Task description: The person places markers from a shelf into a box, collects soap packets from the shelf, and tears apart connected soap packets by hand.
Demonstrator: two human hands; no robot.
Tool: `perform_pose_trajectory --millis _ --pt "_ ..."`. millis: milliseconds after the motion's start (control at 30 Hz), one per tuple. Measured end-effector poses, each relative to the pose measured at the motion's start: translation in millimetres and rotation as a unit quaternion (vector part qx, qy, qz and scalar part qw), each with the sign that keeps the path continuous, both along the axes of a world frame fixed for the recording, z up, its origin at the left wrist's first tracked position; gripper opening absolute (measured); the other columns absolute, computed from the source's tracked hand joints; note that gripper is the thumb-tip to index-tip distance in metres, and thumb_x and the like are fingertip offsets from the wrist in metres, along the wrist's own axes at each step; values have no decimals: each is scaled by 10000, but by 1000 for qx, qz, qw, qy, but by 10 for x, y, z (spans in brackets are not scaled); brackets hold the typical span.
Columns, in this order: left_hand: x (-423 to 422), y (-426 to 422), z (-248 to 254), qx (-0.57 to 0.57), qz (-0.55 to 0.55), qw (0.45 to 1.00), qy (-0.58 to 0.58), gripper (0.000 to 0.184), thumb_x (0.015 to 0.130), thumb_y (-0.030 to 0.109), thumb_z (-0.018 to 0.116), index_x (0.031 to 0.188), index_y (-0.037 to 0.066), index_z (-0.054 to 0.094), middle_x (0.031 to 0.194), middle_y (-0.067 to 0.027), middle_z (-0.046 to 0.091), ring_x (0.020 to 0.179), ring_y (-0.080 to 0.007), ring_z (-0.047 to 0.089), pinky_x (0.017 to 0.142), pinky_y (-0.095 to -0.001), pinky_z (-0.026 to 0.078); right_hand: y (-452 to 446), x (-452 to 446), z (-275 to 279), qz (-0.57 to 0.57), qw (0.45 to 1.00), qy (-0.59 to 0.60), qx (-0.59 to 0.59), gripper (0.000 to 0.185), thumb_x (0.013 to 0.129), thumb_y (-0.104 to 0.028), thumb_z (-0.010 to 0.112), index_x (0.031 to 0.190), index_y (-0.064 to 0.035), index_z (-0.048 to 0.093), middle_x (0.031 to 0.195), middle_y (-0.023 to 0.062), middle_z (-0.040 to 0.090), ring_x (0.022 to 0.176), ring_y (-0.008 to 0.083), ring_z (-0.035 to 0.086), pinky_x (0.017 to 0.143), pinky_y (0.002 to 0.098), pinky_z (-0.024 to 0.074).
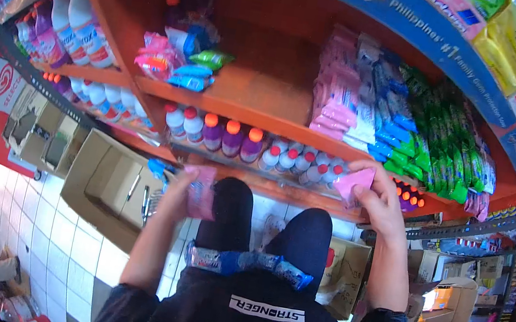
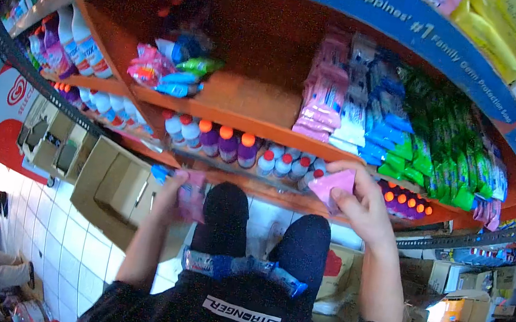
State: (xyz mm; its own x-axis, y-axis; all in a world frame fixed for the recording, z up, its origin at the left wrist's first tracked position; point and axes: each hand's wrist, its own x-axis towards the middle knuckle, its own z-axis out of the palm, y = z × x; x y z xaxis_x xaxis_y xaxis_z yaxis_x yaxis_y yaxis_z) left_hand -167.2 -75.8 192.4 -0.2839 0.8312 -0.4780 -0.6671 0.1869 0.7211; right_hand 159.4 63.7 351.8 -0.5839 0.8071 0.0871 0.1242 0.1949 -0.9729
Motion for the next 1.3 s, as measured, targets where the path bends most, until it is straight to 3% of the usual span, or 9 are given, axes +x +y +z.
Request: perform_pose_trajectory --millis 133,200,333,500,733,833,1133,1233,1300 --pt "408 36 -360 63 -59 968 -235 370 801 202 587 1140 72 519 924 -93 604 818 -274 631 721 -428 541 209 -291 534 -23 998 22 58 387 825 -60 559 1200 -12 477 1012 35 561 930 102 531 814 262 449" --pt "446 6 -454 94 -74 964 -237 429 748 124 565 1166 75 482 1000 -105 585 862 -287 623 753 -437 537 522 -466 672 -78 973 61 207 412 812 -53 584 1210 -22 484 1038 59 572 977 120 534 871 276 433" --pt "459 8 -549 104 -85 978 -160 563 661 16 508 1214 76 419 1075 -119 556 913 -304 612 810 -439 530 1391 -795 743 -82 973 135 167 510 793 -53 616 1281 -14 472 1184 84 549 1078 180 515 955 287 385" --pt "359 -24 -648 115 -109 979 -127 570 703 6 522 1256 87 408 1122 -123 552 956 -318 614 828 -438 528 1979 -1169 681 -182 966 12 185 572 784 -120 675 1307 -61 452 1322 120 469 1218 250 441 1005 368 366" --pt "291 -107 -711 169 -87 971 -144 587 759 39 568 1316 106 396 1163 -134 549 953 -324 621 813 -433 535 2617 -1311 399 -235 751 -180 590 620 777 -169 696 1323 -56 426 1337 166 450 1258 302 404 1038 400 338" --pt "285 -94 -722 174 -85 969 -152 609 762 41 578 1336 109 386 1172 -136 547 951 -327 624 814 -432 535 2899 -1222 145 -227 802 -127 538 647 788 -221 689 1344 -55 403 1375 199 406 1305 348 341 1081 417 278" --pt "292 -104 -763 168 -83 968 -170 602 767 20 585 1330 116 395 1166 -130 550 960 -330 621 834 -439 528 2657 -1295 183 -235 811 -160 512 607 814 -235 641 1347 -68 403 1401 223 366 1322 382 303 1083 439 272" --pt "319 -109 -712 171 -75 967 -171 597 768 7 597 1320 113 397 1163 -125 548 992 -321 606 861 -447 515 2536 -1206 233 -252 763 -215 555 521 843 -228 607 1312 -57 455 1355 226 429 1293 381 355 1068 419 290" --pt "366 -76 -603 172 -55 974 -134 585 770 0 605 1307 103 398 1164 -117 544 1014 -304 593 879 -442 504 2168 -1211 369 -240 802 -165 521 463 847 -216 599 1267 -47 503 1292 214 496 1223 378 440 1019 406 348"
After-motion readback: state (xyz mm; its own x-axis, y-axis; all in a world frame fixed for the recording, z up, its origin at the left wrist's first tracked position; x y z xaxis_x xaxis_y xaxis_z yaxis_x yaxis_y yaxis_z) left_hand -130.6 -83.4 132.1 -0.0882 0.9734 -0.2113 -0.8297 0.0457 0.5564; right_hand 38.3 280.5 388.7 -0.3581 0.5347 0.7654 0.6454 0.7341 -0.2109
